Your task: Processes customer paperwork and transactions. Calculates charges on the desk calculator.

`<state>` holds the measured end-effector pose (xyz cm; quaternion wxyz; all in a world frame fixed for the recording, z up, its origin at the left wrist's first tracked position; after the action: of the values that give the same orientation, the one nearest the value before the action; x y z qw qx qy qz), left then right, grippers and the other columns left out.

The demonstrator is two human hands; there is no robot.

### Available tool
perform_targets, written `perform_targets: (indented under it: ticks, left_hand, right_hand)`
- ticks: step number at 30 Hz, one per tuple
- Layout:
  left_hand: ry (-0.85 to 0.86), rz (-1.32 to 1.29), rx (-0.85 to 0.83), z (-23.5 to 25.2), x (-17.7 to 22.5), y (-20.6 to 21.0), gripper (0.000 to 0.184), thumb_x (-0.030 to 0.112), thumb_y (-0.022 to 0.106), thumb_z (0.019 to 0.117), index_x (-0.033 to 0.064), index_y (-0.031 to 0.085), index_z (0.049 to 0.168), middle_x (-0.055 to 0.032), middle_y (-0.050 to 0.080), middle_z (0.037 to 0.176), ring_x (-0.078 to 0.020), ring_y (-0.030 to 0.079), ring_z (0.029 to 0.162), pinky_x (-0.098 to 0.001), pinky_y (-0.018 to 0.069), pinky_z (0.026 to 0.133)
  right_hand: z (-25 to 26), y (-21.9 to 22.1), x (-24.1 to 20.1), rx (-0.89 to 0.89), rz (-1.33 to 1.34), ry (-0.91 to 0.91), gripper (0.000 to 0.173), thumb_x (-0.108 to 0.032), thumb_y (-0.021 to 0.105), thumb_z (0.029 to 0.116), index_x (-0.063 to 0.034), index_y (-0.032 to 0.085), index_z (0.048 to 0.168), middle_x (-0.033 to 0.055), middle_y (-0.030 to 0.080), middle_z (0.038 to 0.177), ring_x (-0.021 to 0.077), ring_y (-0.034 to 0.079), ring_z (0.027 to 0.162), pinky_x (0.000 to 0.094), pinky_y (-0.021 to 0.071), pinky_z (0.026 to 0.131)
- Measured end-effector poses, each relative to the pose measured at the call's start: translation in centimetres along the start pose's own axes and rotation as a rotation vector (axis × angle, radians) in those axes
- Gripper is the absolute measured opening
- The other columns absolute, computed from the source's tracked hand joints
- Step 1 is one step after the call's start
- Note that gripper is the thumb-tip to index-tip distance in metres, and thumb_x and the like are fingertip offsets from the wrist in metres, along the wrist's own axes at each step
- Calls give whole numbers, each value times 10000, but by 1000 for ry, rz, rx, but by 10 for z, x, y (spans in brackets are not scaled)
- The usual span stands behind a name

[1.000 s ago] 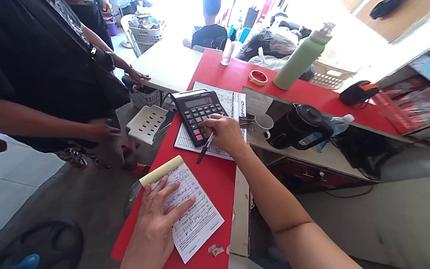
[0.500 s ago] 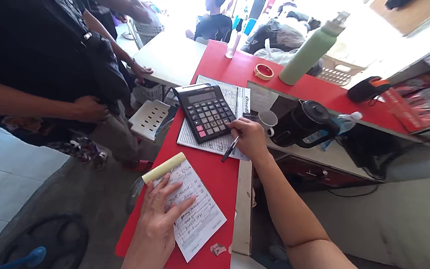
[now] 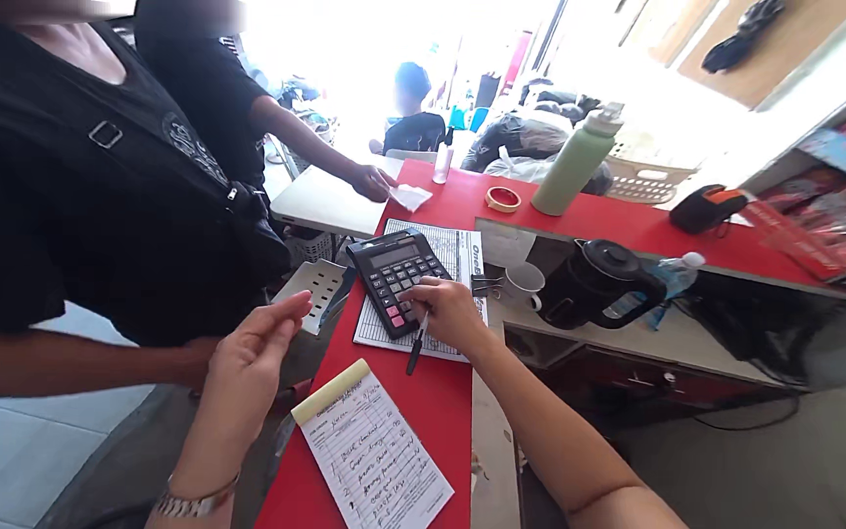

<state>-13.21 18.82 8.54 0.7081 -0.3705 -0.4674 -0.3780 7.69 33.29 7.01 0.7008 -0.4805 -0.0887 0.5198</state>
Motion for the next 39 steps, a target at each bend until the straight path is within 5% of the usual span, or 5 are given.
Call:
perform_targets:
  ticks: [4,17,27,32,39]
  left_hand:
    - [63,191,-105,15,1,25,295,122,514,1041,114,709,1263,-22,703,1249,-122,671,1152,-299,562,988]
    - [190,310,-175,5,5,32,250,226,580,1014,187,768,1175,40,705,1159,-39,680,1041,-184,582,871]
    - [435,637,-228,115,59,110,213,12,604,991,47,763,1129,-154,709,1081,-266,692,942,-460,566,867]
    - [504,863,-355,186,29,169,400,-92,640,895,30,698,1271,-217,644,1269,-408,583,1242,-554,483,1038]
    - [699,1107,-435,251,-1,235,578,-24,645,935,94,537,1490,-196,524,1497,-443,466,1383,-601,421,1057]
  right_hand:
    - [6,7,6,-175,-38,82,235,-110,576,955,-92,800,1023,118,733,923,303,712,854,526,549,748]
    - [-36,-36,44,105,-86,126,200,-76,599,888,-77,797,913,84,692,758,250,673,668,471,535,600]
    - [3,1,3,-87,6,23,217,-98,587,928,-85,801,956,101,713,833,270,699,758,490,544,673]
    - [8,6,9,-207,-17,79,257,-113,555,950,-109,797,1037,109,733,940,282,709,855,501,541,748]
    - [-28,-51,57,262,91,158,267,-94,550,928,-125,812,977,33,674,753,138,614,631,341,525,587]
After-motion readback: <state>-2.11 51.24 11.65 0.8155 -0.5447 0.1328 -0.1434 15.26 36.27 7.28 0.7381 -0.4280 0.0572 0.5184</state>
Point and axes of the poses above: each hand's wrist, its own z-axis towards the middle knuckle, its own y-axis out of the palm, x = y × z, the point moved 10 cm from there along z, towards the middle knuckle
